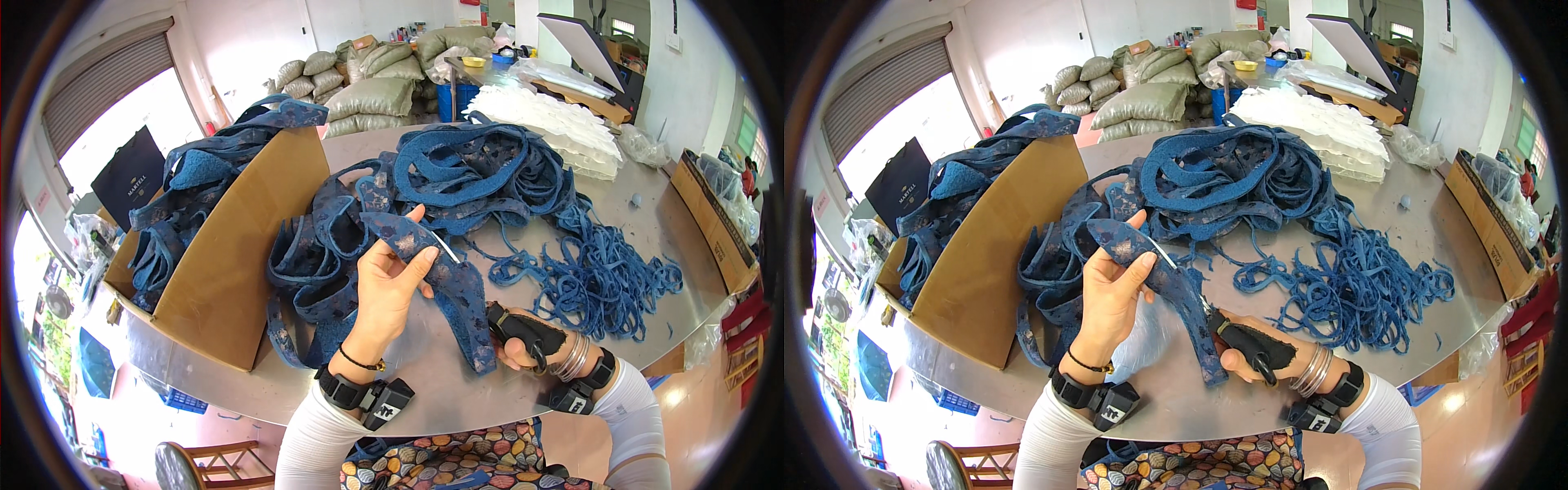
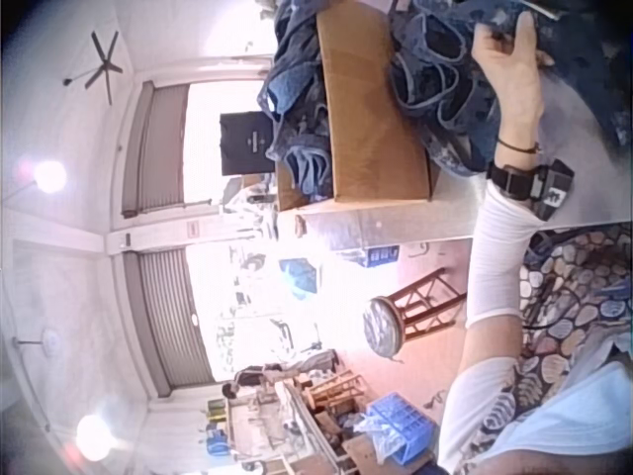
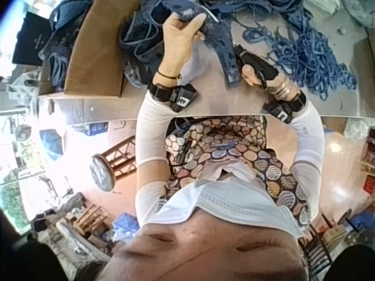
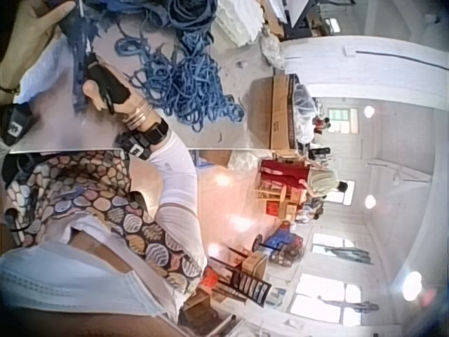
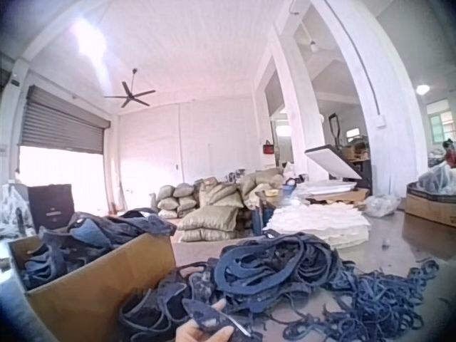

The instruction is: Trimming excess blue lace fabric from a shoe upper using scissors.

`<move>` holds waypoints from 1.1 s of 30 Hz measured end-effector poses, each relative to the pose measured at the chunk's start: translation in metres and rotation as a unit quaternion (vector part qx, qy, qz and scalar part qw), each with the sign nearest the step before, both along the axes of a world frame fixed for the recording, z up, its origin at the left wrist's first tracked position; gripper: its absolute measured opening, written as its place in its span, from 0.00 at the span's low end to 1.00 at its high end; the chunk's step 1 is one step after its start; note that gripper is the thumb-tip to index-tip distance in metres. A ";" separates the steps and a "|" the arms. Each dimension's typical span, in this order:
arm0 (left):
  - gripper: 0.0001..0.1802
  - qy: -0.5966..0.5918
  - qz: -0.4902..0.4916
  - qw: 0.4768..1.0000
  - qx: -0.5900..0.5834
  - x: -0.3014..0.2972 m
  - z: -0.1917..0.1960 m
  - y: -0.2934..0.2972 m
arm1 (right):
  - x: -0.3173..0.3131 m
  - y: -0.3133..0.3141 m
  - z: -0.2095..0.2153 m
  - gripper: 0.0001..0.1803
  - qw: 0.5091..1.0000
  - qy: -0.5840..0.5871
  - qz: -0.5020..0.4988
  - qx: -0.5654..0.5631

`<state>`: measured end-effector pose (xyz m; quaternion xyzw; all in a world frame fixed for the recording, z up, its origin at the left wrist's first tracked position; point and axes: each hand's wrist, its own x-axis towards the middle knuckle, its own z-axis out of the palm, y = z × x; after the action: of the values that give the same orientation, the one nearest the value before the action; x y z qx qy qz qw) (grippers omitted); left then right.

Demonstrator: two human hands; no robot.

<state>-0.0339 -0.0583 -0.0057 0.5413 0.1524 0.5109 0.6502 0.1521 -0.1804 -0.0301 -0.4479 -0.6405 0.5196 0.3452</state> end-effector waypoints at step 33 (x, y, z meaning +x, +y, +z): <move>0.28 0.025 -0.022 0.998 0.045 -0.008 0.007 0.004 | -0.001 -0.001 0.007 0.36 0.999 0.014 0.038 -0.008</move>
<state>-0.0420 -0.0547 0.0013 0.5859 0.1335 0.4892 0.6322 0.1514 -0.1817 -0.0229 -0.4189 -0.6477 0.5439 0.3305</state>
